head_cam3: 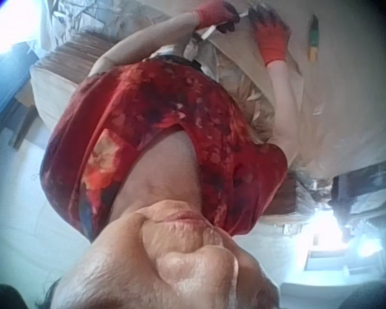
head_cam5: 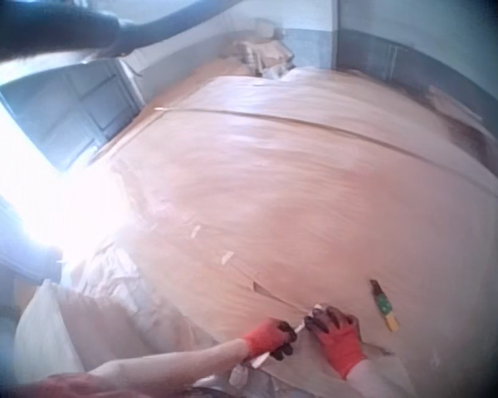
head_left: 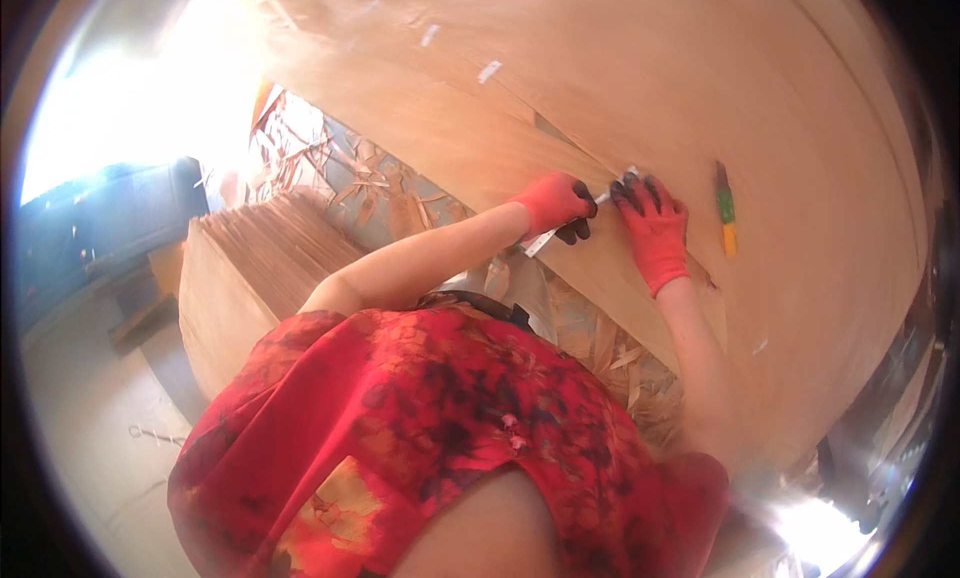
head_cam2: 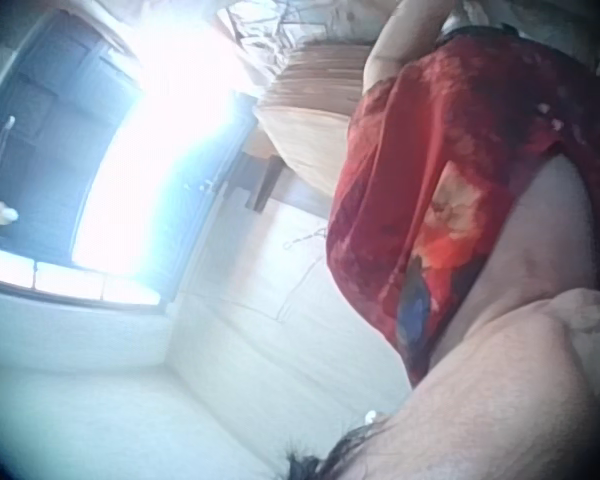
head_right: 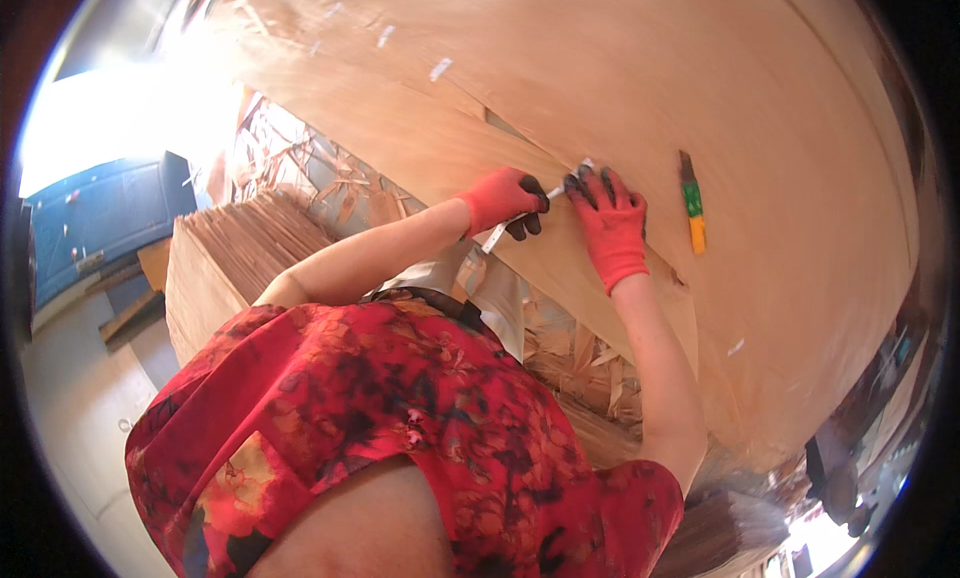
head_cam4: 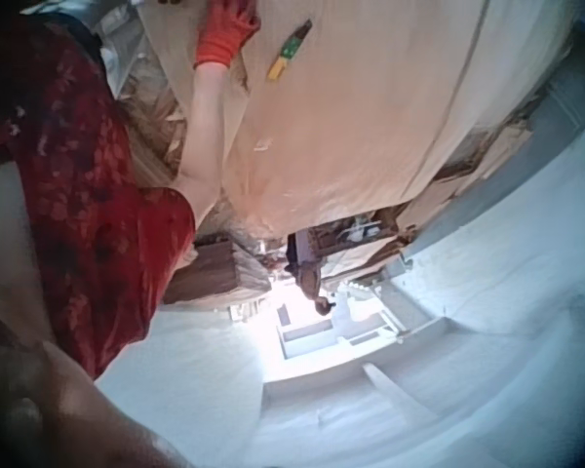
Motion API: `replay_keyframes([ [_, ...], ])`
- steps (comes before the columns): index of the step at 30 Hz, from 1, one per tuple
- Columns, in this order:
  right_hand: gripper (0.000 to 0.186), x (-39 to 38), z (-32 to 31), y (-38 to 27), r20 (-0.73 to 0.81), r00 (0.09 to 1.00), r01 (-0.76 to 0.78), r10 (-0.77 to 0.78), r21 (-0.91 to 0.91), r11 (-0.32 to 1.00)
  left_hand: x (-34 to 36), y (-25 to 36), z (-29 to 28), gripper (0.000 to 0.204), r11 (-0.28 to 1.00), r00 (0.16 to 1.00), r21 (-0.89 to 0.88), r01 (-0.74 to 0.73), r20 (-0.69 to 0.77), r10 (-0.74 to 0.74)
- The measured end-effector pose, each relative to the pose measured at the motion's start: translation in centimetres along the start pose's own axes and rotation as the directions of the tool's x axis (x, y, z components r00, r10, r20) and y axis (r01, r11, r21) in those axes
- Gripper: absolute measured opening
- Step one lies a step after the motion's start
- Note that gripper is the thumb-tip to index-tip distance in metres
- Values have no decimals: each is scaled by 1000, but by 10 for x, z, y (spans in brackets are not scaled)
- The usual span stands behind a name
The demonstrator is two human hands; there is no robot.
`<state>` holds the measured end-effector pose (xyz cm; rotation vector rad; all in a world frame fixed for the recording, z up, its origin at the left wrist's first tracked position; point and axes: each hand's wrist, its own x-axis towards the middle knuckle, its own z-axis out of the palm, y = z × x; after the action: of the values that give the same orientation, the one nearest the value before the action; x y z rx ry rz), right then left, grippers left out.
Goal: The person cuts a large sheet of wood veneer using a utility knife and removes the thin offcut strips by hand.
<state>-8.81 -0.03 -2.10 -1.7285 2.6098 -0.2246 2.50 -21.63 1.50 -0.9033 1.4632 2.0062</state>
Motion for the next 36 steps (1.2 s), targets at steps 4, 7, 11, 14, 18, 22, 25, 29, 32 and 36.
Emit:
replay_keyframes([
  [4,46,4,-7,-3,53,999,11,-8,-56,998,-14,11,-41,20,962,999,273,26,-31,-18],
  [7,52,7,-11,-3,23,999,25,-23,-47,999,-53,-8,-96,20,989,995,144,-12,-100,27],
  [11,53,60,-45,-46,-30,998,-53,60,192,980,-90,-39,-176,22,979,960,-151,-134,-267,90],
  [14,57,118,-39,-93,-168,979,-27,112,442,896,-97,-25,-198,26,947,951,-228,-225,-263,162],
  [18,57,181,-18,-135,-231,970,68,68,534,843,-88,-3,-212,29,941,937,-250,-230,-316,146],
  [22,56,216,-5,-159,-212,968,23,135,611,792,-66,4,-235,28,895,931,-343,-285,-320,174],
  [25,58,239,-4,-168,-186,972,19,145,675,737,-58,4,-241,24,857,926,-414,-305,-340,165],
  [29,65,258,-18,-196,343,857,-449,383,863,232,-68,2,-230,17,935,883,-144,-323,-403,243],
  [32,70,272,-24,-208,453,801,-516,392,853,70,-77,-1,-216,17,925,819,103,-365,-438,371],
  [36,69,272,-2,-203,385,827,-415,410,910,-18,-101,11,-209,34,953,871,31,-302,-397,289],
])
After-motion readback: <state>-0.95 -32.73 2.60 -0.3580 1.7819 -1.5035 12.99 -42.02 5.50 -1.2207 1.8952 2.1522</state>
